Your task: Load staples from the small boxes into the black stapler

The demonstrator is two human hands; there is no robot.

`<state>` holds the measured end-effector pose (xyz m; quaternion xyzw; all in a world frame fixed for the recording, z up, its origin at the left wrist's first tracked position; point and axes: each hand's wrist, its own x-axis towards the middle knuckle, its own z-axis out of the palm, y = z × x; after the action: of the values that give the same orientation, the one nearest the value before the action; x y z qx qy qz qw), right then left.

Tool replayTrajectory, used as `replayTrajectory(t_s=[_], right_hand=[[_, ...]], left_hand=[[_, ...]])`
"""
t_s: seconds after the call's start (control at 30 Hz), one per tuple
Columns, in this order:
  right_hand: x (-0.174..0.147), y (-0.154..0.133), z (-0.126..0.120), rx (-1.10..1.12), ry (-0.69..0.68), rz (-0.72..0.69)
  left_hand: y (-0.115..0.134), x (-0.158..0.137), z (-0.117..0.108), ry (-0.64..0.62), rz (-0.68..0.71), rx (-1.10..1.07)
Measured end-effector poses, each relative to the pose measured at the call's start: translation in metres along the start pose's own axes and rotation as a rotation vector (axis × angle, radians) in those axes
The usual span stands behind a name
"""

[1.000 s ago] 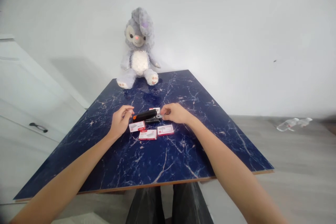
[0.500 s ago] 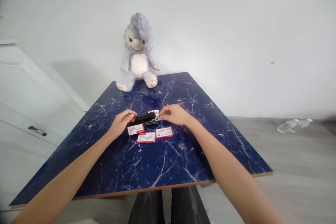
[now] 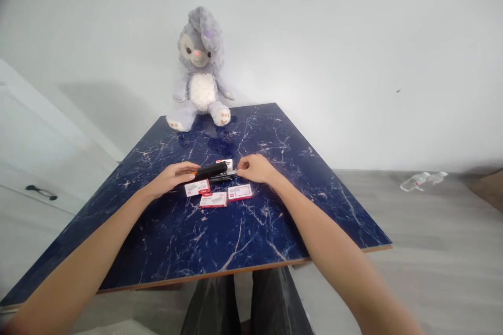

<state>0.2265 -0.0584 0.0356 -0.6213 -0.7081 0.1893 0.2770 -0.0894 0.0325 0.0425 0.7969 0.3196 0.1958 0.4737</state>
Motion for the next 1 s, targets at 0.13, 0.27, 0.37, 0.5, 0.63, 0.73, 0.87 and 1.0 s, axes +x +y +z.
replayTrajectory(t_s=[0.13,0.27,0.37,0.5,0.63,0.73,0.87,1.0], right_hand=[[0.001,-0.005,0.011,-0.010,0.034,0.001],[0.001,-0.012,0.022,-0.001,0.088,-0.024],[0.001,-0.016,0.027,0.011,0.122,-0.032],[0.000,-0.018,0.029,0.038,0.112,-0.023],[-0.001,-0.019,0.028,0.032,0.127,-0.001],[-0.002,-0.020,0.029,0.021,0.122,0.000],[-0.002,-0.021,0.027,-0.009,0.098,-0.001],[0.000,-0.021,0.020,-0.100,0.060,-0.014]], left_hand=[[0.000,0.000,-0.002,-0.003,0.013,0.032],[0.001,0.001,-0.003,-0.007,0.032,0.088],[0.000,0.001,-0.003,0.005,0.035,0.098],[-0.002,0.001,-0.003,0.003,0.039,0.083],[-0.002,0.001,-0.002,0.001,0.045,0.070],[-0.001,0.001,-0.001,0.004,0.043,0.053],[0.001,0.001,0.000,-0.002,0.035,0.081],[0.001,-0.001,0.005,0.077,0.055,0.140]])
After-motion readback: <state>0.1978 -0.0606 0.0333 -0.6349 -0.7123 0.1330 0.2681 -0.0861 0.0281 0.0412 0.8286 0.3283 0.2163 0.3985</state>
